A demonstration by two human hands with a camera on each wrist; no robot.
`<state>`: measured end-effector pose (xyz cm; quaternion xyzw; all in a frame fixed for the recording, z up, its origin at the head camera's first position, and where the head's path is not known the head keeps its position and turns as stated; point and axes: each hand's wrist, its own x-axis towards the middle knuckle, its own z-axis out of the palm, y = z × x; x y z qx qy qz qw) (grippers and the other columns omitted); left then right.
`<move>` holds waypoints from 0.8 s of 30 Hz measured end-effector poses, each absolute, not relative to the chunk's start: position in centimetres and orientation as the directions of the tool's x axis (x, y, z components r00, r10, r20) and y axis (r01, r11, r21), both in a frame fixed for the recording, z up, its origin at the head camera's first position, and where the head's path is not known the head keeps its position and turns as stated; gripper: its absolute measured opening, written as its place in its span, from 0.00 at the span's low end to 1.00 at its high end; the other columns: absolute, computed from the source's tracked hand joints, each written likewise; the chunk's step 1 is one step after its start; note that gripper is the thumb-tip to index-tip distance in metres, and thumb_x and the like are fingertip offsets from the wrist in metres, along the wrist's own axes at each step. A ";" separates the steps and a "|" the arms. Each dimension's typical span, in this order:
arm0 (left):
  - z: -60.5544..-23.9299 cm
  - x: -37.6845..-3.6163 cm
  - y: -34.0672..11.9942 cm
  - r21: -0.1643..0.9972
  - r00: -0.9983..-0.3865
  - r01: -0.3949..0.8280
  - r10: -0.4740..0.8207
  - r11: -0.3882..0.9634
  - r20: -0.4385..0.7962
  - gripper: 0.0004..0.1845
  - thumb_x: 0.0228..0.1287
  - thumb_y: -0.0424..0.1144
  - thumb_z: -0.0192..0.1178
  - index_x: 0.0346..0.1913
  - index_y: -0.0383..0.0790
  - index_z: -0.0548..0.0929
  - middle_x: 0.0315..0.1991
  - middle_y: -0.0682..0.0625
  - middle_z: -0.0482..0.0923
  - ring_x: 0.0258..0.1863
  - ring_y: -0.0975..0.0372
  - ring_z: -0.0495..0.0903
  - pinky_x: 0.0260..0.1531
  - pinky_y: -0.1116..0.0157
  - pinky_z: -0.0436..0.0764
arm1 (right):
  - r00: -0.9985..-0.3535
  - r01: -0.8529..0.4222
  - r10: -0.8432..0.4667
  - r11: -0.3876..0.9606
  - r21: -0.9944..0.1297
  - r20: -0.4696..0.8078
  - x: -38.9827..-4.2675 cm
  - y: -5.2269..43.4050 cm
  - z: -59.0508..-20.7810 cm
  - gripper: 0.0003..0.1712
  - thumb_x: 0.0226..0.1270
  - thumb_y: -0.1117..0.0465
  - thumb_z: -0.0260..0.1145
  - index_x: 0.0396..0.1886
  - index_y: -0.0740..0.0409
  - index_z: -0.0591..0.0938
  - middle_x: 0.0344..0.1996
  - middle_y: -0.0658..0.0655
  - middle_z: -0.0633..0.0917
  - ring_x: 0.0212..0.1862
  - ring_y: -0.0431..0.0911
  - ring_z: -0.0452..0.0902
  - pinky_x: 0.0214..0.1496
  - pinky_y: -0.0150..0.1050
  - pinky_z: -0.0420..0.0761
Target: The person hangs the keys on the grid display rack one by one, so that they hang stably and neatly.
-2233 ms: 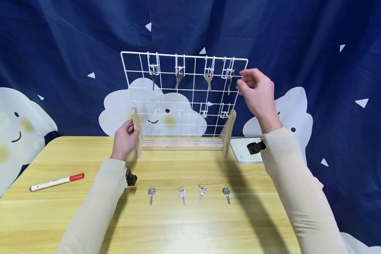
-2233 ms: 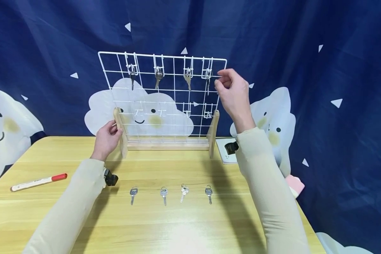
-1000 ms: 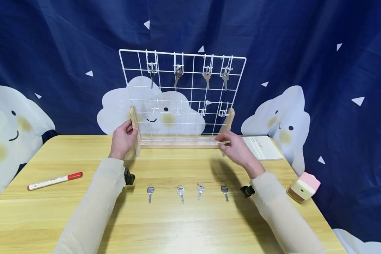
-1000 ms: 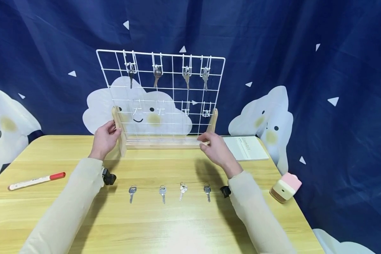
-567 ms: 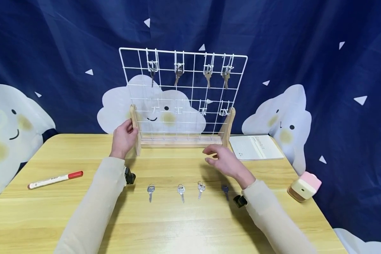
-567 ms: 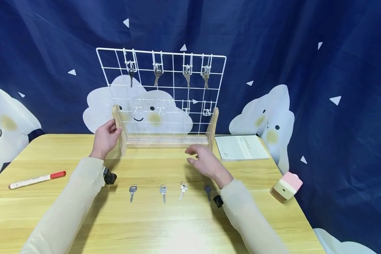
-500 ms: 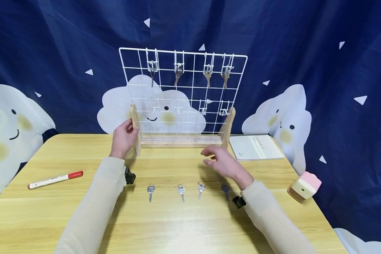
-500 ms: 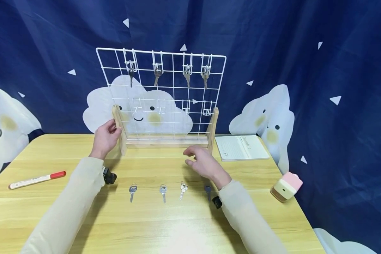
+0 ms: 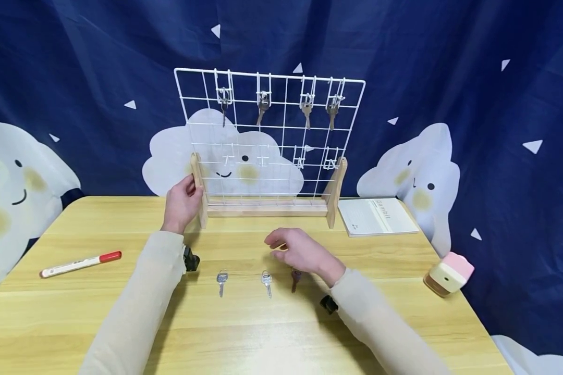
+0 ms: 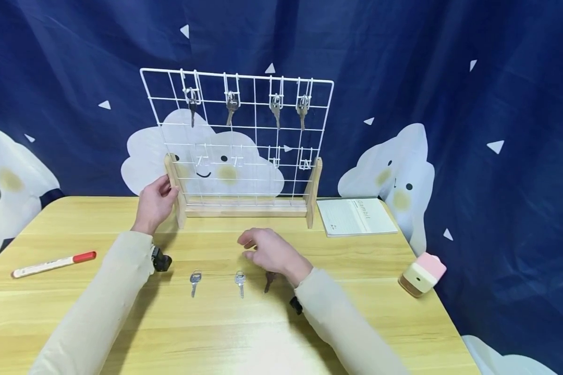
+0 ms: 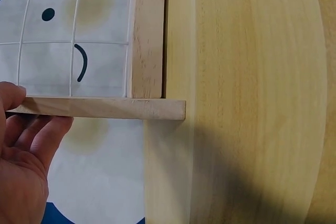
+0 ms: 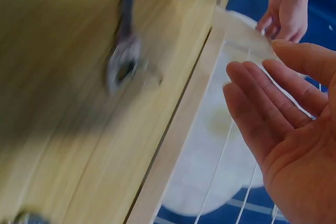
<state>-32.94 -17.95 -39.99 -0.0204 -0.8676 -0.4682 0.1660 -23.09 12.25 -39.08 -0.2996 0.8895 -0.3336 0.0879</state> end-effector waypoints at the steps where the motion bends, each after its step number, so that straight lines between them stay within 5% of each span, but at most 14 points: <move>1: -40.0 -32.9 -17.9 0.806 -0.944 0.190 -0.120 0.560 0.306 0.26 0.74 0.34 0.51 0.72 0.35 0.67 0.63 0.36 0.72 0.61 0.48 0.74 0.60 0.56 0.74 | -0.792 -0.492 -0.609 0.600 -0.631 0.039 -23.1 11.7 -39.1 0.17 0.65 0.68 0.66 0.54 0.65 0.81 0.50 0.58 0.84 0.53 0.49 0.79 0.60 0.42 0.77; 12: -40.1 -33.1 -17.8 0.795 -0.941 0.192 -0.123 0.575 0.316 0.25 0.74 0.35 0.51 0.72 0.35 0.67 0.63 0.36 0.72 0.61 0.49 0.73 0.60 0.56 0.75 | -0.701 -0.593 -0.713 0.585 -0.553 -0.003 -23.0 6.9 -40.2 0.16 0.64 0.68 0.68 0.52 0.61 0.83 0.46 0.51 0.84 0.50 0.41 0.79 0.56 0.28 0.75; 24: -40.0 -33.0 -17.7 0.794 -0.943 0.194 -0.114 0.575 0.313 0.25 0.75 0.36 0.51 0.71 0.35 0.67 0.62 0.36 0.72 0.61 0.48 0.74 0.59 0.55 0.75 | -0.631 -0.702 -0.774 0.596 -0.390 -0.049 -22.8 3.3 -41.8 0.16 0.62 0.63 0.71 0.51 0.57 0.85 0.43 0.47 0.82 0.44 0.36 0.77 0.53 0.25 0.74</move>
